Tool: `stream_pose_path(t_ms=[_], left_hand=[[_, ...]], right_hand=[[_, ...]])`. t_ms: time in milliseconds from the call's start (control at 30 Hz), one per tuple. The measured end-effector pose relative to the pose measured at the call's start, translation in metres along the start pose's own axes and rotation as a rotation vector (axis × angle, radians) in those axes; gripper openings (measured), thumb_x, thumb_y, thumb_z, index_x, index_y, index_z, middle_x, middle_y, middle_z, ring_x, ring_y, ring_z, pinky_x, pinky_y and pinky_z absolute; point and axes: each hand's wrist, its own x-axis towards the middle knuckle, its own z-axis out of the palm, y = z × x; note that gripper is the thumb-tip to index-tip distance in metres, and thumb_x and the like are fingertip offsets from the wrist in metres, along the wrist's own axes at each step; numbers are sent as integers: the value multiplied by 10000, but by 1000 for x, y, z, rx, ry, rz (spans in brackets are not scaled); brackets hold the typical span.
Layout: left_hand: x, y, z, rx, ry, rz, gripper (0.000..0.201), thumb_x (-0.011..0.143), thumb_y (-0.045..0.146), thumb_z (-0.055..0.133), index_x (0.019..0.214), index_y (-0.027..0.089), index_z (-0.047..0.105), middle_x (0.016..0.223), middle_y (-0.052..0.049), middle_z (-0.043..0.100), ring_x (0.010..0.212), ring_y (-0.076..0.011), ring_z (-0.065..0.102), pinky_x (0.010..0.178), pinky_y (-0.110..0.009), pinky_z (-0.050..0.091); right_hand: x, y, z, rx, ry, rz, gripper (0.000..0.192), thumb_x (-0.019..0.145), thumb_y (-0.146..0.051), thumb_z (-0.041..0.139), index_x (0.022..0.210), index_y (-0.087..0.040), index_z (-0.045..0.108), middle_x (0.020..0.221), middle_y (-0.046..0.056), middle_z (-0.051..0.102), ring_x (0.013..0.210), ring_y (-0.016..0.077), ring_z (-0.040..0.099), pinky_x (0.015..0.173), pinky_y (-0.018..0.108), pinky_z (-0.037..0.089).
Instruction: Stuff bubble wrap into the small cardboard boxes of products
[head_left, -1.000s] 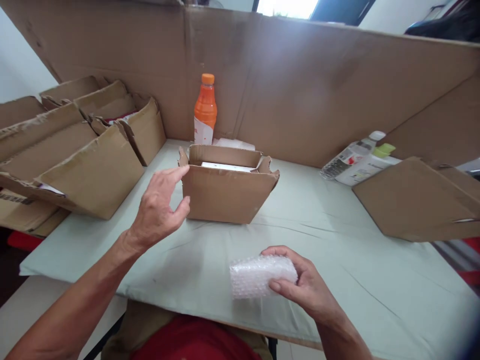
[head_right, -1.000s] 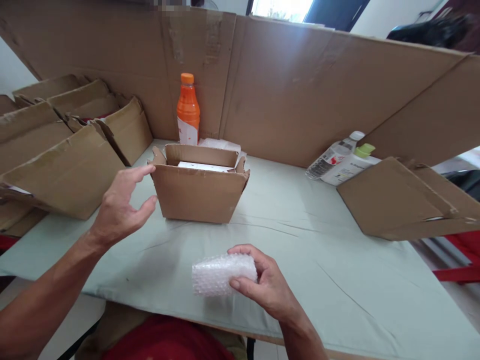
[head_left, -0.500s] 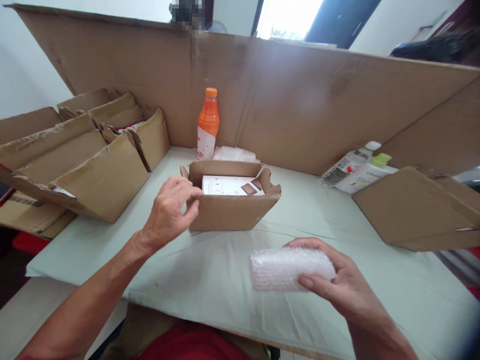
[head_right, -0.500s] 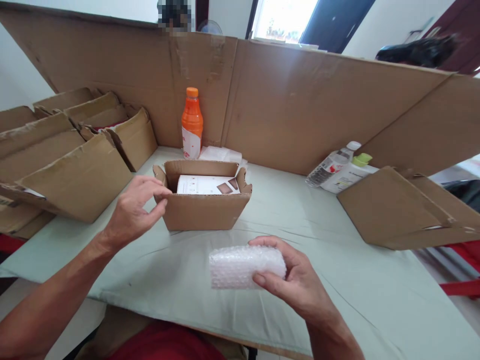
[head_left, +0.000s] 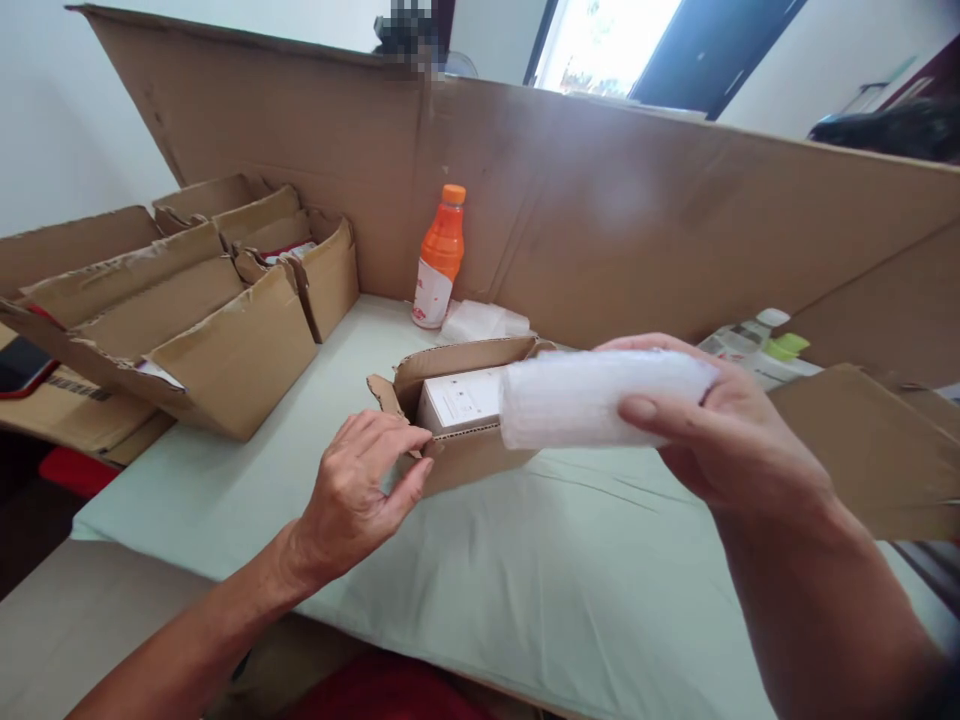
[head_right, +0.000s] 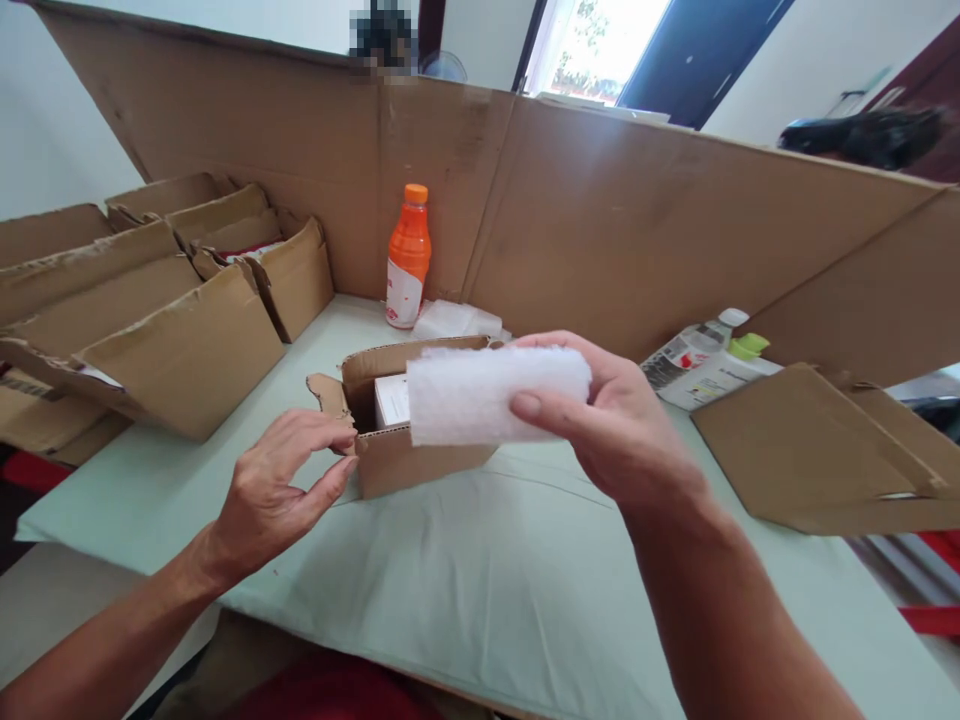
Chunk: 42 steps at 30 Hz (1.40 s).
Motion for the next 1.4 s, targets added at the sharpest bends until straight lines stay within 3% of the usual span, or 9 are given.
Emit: stream_pose_path(t_ms=[167,367,467,567,700,867,967,1200,1400], left_hand=[[-10,1,4,-78,96,-57,282,870,-2,583,1084,178,619,914,-53,709,895,-172,660,840,-326,553],[-20,-3,5,-145,142,-129,314,865,-19,576,1101,184,614,902,-41,689,883,-156,647,836,-303,547],[-22,-5,5,-183,149,-118,330,862,-32,573,1104,190,606,912,-42,692,894,-155,647,840,-306,547],[-21,-7,6,-207,153,-102,321,858,-39,573,1079,191,605,892,-38,691,877,-153,646,821,-307,546],[-21,-8,5,-183,147,-88,280,864,-20,586,1052,186,612,867,-41,694,835,-158,642,777,-313,542],[-15,-16,0,-108,132,-83,232,872,10,591,1036,168,632,895,-53,721,831,-169,652,775,-338,516],[-7,-25,-5,-42,67,-79,188,867,47,595,1005,160,654,905,-54,737,857,-195,666,803,-377,493],[16,-39,-15,31,-274,-39,248,821,57,537,982,145,703,971,-83,762,911,-253,695,786,-409,478],[23,-37,-14,136,-308,-2,204,856,107,526,948,141,704,1030,-122,745,961,-287,678,829,-442,486]], right_hand=[[43,-6,33,-14,-166,39,431,657,-509,874,944,-229,717,824,-7,677,686,131,641,580,237,507],[78,2,75,-136,-435,165,296,661,-419,824,756,-180,678,644,-18,599,538,97,544,443,199,389],[86,4,87,-411,-462,168,207,679,-329,780,679,-183,633,594,-23,565,503,88,492,421,203,328],[86,-3,95,-828,-413,96,209,712,-302,740,642,-190,578,572,-19,546,499,92,451,435,229,283],[79,-23,110,-1286,-419,19,139,755,-325,652,750,-191,619,654,21,613,573,145,504,494,270,269],[79,-34,122,-1465,-480,20,204,782,-327,568,866,-173,673,779,79,681,689,195,588,555,283,279],[84,-29,117,-1389,-466,71,212,792,-358,574,863,-175,657,777,61,674,680,181,576,543,277,288],[83,-21,103,-1268,-444,188,242,818,-400,572,881,-178,646,790,42,680,677,164,573,542,267,313],[81,-25,115,-1443,-447,84,292,815,-372,541,948,-158,689,816,101,714,749,228,650,563,279,316]])
